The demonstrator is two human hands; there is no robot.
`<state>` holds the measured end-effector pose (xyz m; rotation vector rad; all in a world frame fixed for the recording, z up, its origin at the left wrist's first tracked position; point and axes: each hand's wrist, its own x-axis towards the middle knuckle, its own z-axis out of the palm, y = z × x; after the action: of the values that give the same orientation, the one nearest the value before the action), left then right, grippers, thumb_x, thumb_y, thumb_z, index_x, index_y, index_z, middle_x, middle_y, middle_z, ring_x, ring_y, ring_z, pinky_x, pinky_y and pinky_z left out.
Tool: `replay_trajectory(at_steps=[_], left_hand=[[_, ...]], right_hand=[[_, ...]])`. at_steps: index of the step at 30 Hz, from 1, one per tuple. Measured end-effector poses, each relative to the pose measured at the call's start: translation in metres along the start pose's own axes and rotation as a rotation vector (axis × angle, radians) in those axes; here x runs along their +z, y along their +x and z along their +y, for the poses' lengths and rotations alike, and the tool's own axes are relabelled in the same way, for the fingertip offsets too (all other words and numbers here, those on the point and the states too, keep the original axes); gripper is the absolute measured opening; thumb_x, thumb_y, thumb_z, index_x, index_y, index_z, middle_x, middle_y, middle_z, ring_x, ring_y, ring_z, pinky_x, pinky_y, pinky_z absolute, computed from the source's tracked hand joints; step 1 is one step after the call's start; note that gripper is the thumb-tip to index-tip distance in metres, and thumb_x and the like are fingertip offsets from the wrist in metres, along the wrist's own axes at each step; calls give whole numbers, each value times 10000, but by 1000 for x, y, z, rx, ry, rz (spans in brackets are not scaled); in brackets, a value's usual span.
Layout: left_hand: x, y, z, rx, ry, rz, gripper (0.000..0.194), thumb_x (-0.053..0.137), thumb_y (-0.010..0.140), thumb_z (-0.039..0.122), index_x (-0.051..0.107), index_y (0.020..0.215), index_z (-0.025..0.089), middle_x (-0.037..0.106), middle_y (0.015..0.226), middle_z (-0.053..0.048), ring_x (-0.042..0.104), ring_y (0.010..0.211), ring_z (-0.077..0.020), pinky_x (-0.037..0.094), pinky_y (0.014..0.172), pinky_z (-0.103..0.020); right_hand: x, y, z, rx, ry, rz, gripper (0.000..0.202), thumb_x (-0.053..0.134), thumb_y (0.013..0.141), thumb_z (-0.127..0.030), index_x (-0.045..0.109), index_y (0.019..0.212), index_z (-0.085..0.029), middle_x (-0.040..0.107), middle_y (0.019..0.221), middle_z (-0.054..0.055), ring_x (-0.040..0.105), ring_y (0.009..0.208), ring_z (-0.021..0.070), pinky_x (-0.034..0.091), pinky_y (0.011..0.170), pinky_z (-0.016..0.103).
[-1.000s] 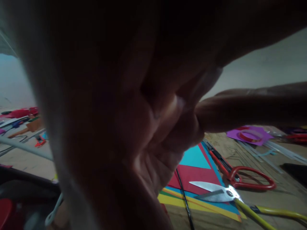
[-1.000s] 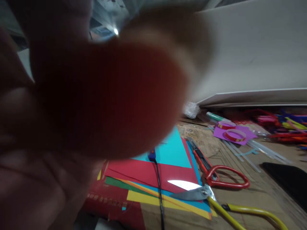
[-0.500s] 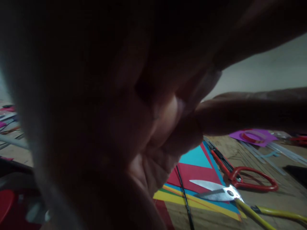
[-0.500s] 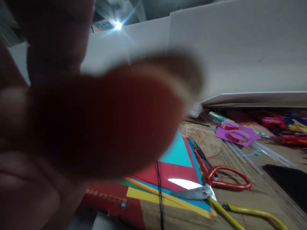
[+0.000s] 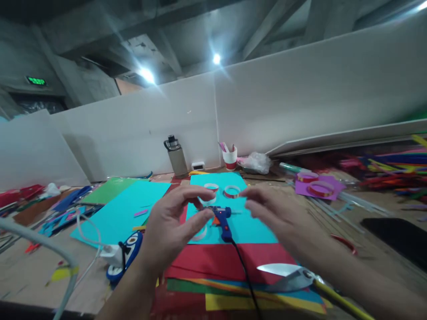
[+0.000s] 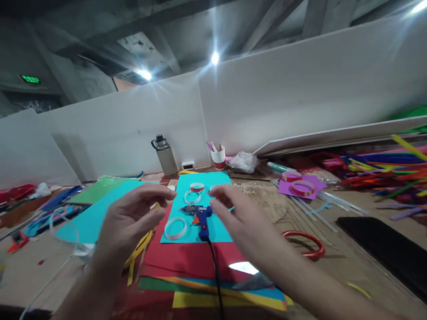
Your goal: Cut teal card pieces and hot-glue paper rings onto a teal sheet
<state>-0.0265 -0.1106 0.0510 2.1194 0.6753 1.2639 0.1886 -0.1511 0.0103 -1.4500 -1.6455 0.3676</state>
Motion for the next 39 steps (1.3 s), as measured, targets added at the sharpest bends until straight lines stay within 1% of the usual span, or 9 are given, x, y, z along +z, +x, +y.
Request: replay_trajectory(at_steps=[2, 5, 7, 9, 16, 22, 32, 36, 39], left_hand=[[-5, 6, -37, -154, 244, -124, 325, 659, 804, 431, 697, 1053, 225, 692, 1060, -68, 620, 938, -203, 500, 822, -324], [-19, 5, -84, -358, 423, -372, 444, 690, 742, 474, 684, 1120, 241, 669, 1162, -60, 601, 1026, -236, 482, 869, -344], [-29, 1, -103, -482, 451, -502, 577, 724, 693, 468, 637, 1214, 235, 630, 1256, -61, 570, 1128, -258, 450, 949, -359], [-36, -4, -111, -522, 451, -550, 628, 748, 659, 438, 620, 1236, 224, 608, 1296, -62, 541, 1188, -267, 419, 998, -358], [-26, -6, -114, -466, 397, -517, 573, 660, 731, 530, 609, 1237, 266, 590, 1322, -42, 535, 1205, -256, 422, 999, -342], [-15, -11, -117, -431, 476, -542, 627, 712, 685, 497, 601, 1254, 257, 582, 1320, -62, 510, 1231, -282, 393, 1036, -376], [-27, -12, -121, -422, 467, -616, 748, 781, 616, 468, 566, 1308, 285, 553, 1373, -41, 490, 1267, -286, 382, 1057, -374], [-19, -6, -112, -349, 402, -396, 448, 696, 738, 453, 664, 1141, 259, 648, 1217, -31, 570, 1135, -242, 424, 993, -354], [-10, -1, -84, -153, 200, -137, 347, 623, 826, 472, 672, 1069, 230, 664, 1139, -55, 583, 1063, -212, 443, 941, -330]], right_hand=[[17, 7, 8, 108, -78, -130, 315, 439, 941, -439, 603, 1012, -181, 670, 923, 61, 635, 828, 182, 480, 709, 310], [52, 13, 21, 242, -250, -294, 384, 432, 915, -510, 583, 992, -165, 681, 946, 109, 647, 845, 248, 426, 674, 324], [71, 14, 25, 280, -334, -349, 459, 430, 903, -540, 561, 1083, -139, 673, 1026, 158, 651, 901, 298, 412, 681, 340], [80, 13, 28, 285, -384, -362, 524, 451, 890, -547, 526, 1174, -114, 645, 1115, 195, 636, 981, 331, 410, 707, 348], [68, 16, 38, 219, -315, -376, 436, 471, 883, -515, 572, 1143, -179, 656, 1097, 134, 636, 949, 255, 415, 728, 308], [74, 9, 47, 174, -296, -388, 504, 545, 858, -410, 498, 1308, -188, 608, 1242, 123, 596, 1104, 262, 432, 887, 346], [70, 10, 34, 191, -320, -325, 503, 535, 883, -399, 496, 1314, -143, 570, 1257, 154, 573, 1127, 304, 449, 911, 390], [65, 11, 31, 117, -320, -228, 392, 510, 904, -381, 559, 1219, -154, 565, 1211, 143, 556, 1137, 290, 435, 942, 391], [61, 13, 34, 42, -208, -188, 322, 510, 906, -345, 580, 1169, -172, 547, 1218, 131, 561, 1119, 253, 438, 951, 367]])
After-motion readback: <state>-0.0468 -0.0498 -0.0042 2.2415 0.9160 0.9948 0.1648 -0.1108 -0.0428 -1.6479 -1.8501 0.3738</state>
